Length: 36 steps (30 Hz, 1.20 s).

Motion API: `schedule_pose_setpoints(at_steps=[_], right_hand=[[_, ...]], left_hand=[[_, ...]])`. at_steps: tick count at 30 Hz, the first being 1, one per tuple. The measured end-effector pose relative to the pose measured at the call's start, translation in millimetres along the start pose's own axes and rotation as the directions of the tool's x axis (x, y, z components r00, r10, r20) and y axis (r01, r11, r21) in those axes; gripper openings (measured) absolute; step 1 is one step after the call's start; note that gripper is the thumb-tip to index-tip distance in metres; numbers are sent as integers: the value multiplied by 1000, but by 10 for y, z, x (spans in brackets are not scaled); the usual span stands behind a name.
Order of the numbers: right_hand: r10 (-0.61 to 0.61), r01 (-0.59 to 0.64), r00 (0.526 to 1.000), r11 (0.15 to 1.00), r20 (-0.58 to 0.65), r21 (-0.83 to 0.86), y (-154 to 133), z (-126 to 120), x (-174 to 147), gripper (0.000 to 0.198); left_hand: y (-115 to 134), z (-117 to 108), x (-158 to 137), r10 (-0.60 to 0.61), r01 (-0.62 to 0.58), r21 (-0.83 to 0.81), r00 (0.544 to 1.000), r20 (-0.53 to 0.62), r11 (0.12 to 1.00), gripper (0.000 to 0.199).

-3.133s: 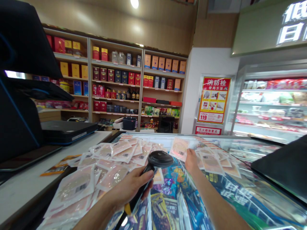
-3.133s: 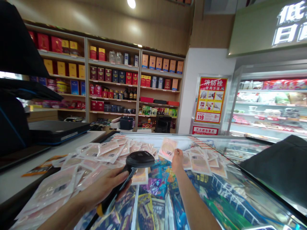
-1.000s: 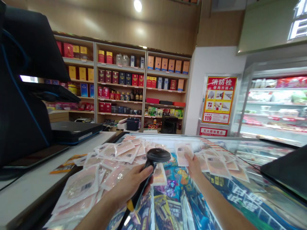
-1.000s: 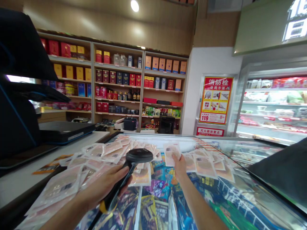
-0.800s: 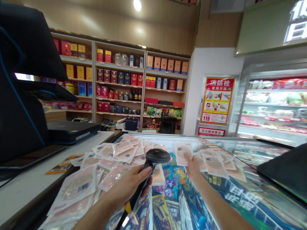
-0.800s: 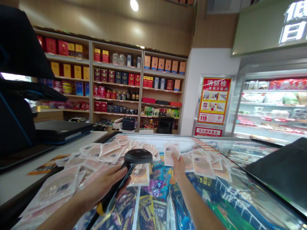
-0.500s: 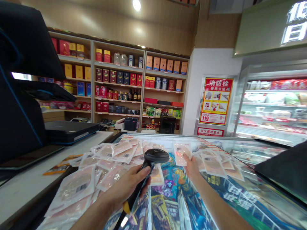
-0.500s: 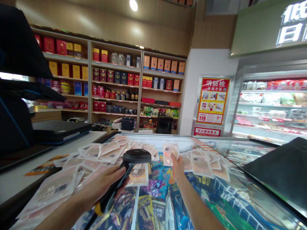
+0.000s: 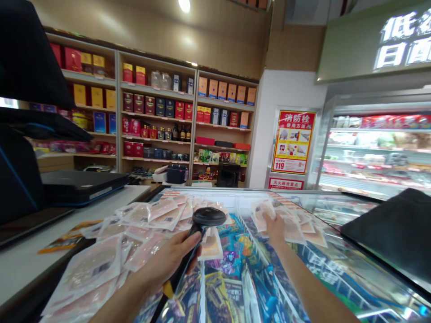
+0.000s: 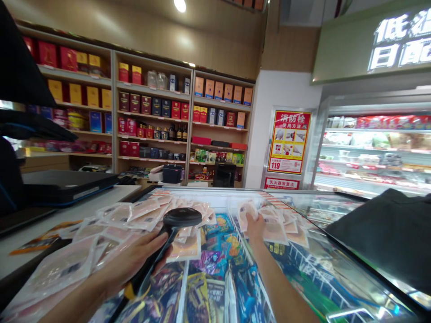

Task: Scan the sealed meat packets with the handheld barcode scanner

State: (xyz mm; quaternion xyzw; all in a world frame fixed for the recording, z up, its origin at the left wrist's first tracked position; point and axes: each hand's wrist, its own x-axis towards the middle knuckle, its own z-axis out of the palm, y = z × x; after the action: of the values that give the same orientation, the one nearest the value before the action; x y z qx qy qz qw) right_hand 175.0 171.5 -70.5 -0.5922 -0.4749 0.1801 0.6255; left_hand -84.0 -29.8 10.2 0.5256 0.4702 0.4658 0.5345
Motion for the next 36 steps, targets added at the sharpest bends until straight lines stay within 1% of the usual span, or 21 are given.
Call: schedule_pose_setpoints(at_steps=[1, 3, 6, 9, 11, 14, 18, 21, 27, 32, 36], right_hand=[[-26, 21, 999, 995, -45, -96, 19, -83, 53, 36], [-65, 34, 993, 959, -101, -282, 60, -252, 134, 36], [-58, -8, 992, 858, -113, -513, 124, -469, 185, 42], [-62, -46, 988, 748, -139, -662, 159, -601, 177, 45], [-74, -49, 987, 700, -141, -712, 157, -641, 157, 44], [-83, -49, 987, 673, -141, -738, 139, -661, 123, 41], [-94, -42, 985, 678, -143, -734, 153, -671, 93, 41], [-93, -48, 984, 680, -151, -732, 175, -683, 85, 42], [-86, -47, 986, 673, -141, -738, 147, -689, 58, 46], [-128, -13, 984, 652, -127, -758, 122, -706, 11, 47], [-193, 80, 979, 632, -57, -771, 41, -669, -53, 40]], left_hand=[[-3, -3, 2, 5, -5, 5, 1000, -1, 1000, 32], [-6, 1, 0, 3, -3, 18, 1000, -12, 1000, 32], [-1, 20, -13, -10, 11, 45, 1000, -27, 999, 30], [7, 49, -33, -10, 12, 82, 1000, -26, 997, 31], [10, 72, -46, -6, 10, 99, 999, -35, 995, 32], [6, 113, -54, -1, 6, 110, 999, -49, 994, 32], [-21, 156, -36, 1, 2, 114, 1000, -24, 993, 33], [-31, 164, -19, -28, 29, 123, 999, -16, 992, 34], [14, 149, -24, -38, 39, 178, 999, -11, 983, 36], [23, 193, -45, -57, 70, 157, 994, -88, 985, 36], [14, 209, -85, 2, 14, 87, 985, -174, 996, 34]])
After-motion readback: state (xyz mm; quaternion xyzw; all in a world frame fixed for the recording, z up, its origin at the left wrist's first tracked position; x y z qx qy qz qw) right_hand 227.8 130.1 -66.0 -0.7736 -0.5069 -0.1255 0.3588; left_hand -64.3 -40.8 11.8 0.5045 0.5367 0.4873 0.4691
